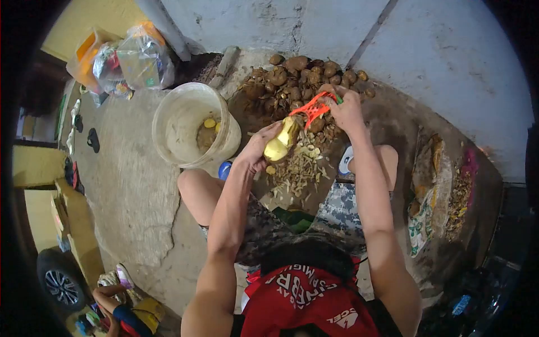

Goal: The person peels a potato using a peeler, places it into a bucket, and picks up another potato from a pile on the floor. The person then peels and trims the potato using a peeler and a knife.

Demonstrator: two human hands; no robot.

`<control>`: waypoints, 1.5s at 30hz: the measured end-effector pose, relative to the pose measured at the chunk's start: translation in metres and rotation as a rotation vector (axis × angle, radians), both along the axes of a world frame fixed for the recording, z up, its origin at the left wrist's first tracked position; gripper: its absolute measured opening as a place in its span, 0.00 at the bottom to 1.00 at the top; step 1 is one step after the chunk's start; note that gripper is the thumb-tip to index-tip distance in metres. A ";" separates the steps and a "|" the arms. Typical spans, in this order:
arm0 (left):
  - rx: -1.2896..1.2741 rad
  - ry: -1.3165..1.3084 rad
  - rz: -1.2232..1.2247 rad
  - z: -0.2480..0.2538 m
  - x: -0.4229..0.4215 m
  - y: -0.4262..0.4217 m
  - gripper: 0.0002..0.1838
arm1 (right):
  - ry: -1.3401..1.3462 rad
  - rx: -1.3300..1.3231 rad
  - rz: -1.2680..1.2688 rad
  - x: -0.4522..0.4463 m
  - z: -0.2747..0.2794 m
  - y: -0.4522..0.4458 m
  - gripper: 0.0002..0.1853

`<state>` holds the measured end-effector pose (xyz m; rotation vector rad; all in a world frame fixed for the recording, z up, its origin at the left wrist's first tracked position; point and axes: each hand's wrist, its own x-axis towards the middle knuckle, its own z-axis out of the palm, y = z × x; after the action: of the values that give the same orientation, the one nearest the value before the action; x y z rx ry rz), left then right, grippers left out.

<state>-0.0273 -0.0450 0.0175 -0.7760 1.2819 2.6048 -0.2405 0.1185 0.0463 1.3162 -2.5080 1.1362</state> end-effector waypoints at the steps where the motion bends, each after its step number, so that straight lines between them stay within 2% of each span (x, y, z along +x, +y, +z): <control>1: 0.006 -0.011 0.078 -0.003 -0.002 0.001 0.29 | -0.110 0.030 -0.069 0.000 0.015 0.001 0.13; 2: -0.026 0.011 0.021 -0.003 0.003 -0.004 0.24 | -0.219 0.059 -0.138 -0.001 0.032 0.002 0.13; 3: -0.030 0.013 0.017 -0.003 0.004 -0.006 0.24 | -0.218 0.055 -0.141 0.008 0.052 0.002 0.13; 4: 0.009 0.034 0.021 -0.003 0.005 -0.008 0.25 | -0.341 0.079 -0.220 0.024 0.073 0.001 0.13; 6: 0.038 0.052 0.031 -0.002 0.000 -0.003 0.26 | -0.444 -0.037 -0.038 0.028 0.048 0.004 0.13; 7: 0.053 0.060 0.037 0.006 -0.004 0.001 0.27 | -0.509 0.049 0.017 0.047 0.057 0.002 0.12; 9: 0.088 0.039 0.269 0.024 -0.014 0.013 0.25 | -0.347 0.006 0.208 0.061 0.033 -0.004 0.13; 10: 0.044 0.085 0.206 0.026 -0.013 0.013 0.25 | -0.353 0.005 0.203 0.058 0.028 -0.003 0.13; 12: -0.048 0.088 0.110 0.020 -0.008 0.011 0.25 | -0.156 0.059 0.059 0.045 0.027 -0.003 0.14; 13: -0.143 0.099 0.023 0.015 -0.006 0.008 0.25 | -0.365 0.068 0.012 0.035 0.046 -0.003 0.16; 15: -0.196 0.075 -0.019 0.009 -0.002 0.007 0.26 | 0.112 0.115 -0.107 -0.012 -0.007 0.005 0.17; 16: -0.181 0.071 -0.027 0.011 0.001 0.008 0.27 | 0.114 0.109 -0.109 -0.013 -0.003 0.004 0.17; 18: -0.108 0.054 0.009 0.009 0.002 0.009 0.27 | -0.161 0.046 -0.073 -0.012 0.004 0.006 0.16; 19: -0.056 0.045 0.054 0.008 0.002 0.008 0.27 | -0.163 0.050 -0.070 -0.010 0.008 0.007 0.16; 21: 0.244 0.072 0.200 0.010 0.002 0.002 0.26 | -0.345 -0.066 -0.033 0.002 0.016 0.005 0.15; 23: 0.248 0.030 0.266 0.014 0.003 0.001 0.23 | -0.436 -0.021 -0.064 0.021 0.037 0.002 0.14; 24: 0.345 0.068 0.316 0.015 0.001 0.000 0.22 | -0.526 0.028 -0.102 0.030 0.043 0.001 0.14; 25: 0.445 0.105 0.366 0.014 0.001 0.000 0.21 | -0.523 0.029 -0.106 0.038 0.040 -0.001 0.14; 27: 0.449 0.151 0.403 0.000 -0.003 0.001 0.20 | -0.449 -0.095 0.102 0.054 0.027 -0.007 0.14; 29: 0.366 0.143 0.430 -0.005 -0.005 0.003 0.20 | -0.401 -0.138 0.152 0.064 0.022 -0.010 0.14; 30: 0.293 0.164 0.385 -0.004 -0.004 0.004 0.25 | -0.363 -0.087 0.153 0.066 0.032 -0.011 0.14; 31: 0.292 0.162 0.384 -0.004 -0.003 0.006 0.25 | -0.325 -0.035 0.152 0.067 0.037 -0.011 0.14; 33: 0.250 0.095 0.350 0.006 -0.002 0.011 0.26 | -0.333 -0.004 0.125 0.048 0.025 -0.010 0.13; 34: 0.255 0.138 0.281 0.025 0.001 0.012 0.28 | -0.376 -0.004 0.089 0.039 0.026 -0.009 0.14; 35: 0.254 0.141 0.281 0.022 0.004 0.011 0.28 | -0.422 -0.005 0.055 0.029 0.027 -0.008 0.14; 36: 0.227 0.141 0.175 0.017 0.008 0.008 0.28 | -0.376 0.010 0.002 0.015 0.028 -0.003 0.14; 37: 0.198 0.139 0.069 0.021 0.010 0.007 0.27 | -0.165 -0.012 -0.070 0.007 0.024 0.001 0.15; 39: 0.147 0.067 0.050 0.023 0.015 0.011 0.28 | -0.049 0.139 -0.167 -0.015 0.006 0.006 0.15; 40: 0.179 0.113 0.079 0.021 0.014 0.011 0.29 | -0.050 0.140 -0.171 -0.019 -0.003 0.008 0.15; 41: 0.214 0.160 0.111 0.020 0.013 0.011 0.29 | -0.179 0.068 -0.202 -0.023 -0.011 0.011 0.16; 42: 0.186 0.094 0.189 0.022 0.012 0.010 0.28 | -0.307 -0.004 -0.228 -0.021 -0.009 0.009 0.17; 43: 0.157 0.027 0.269 0.025 0.011 0.008 0.27 | -0.307 -0.001 -0.221 -0.017 -0.005 0.009 0.17; 45: 0.384 0.173 0.382 0.016 0.006 0.005 0.26 | -0.261 -0.073 -0.150 -0.006 0.010 0.011 0.17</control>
<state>-0.0215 -0.0397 0.0338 -0.8004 0.6716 3.1427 -0.2465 0.1298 0.0563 1.0004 -2.6576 1.4314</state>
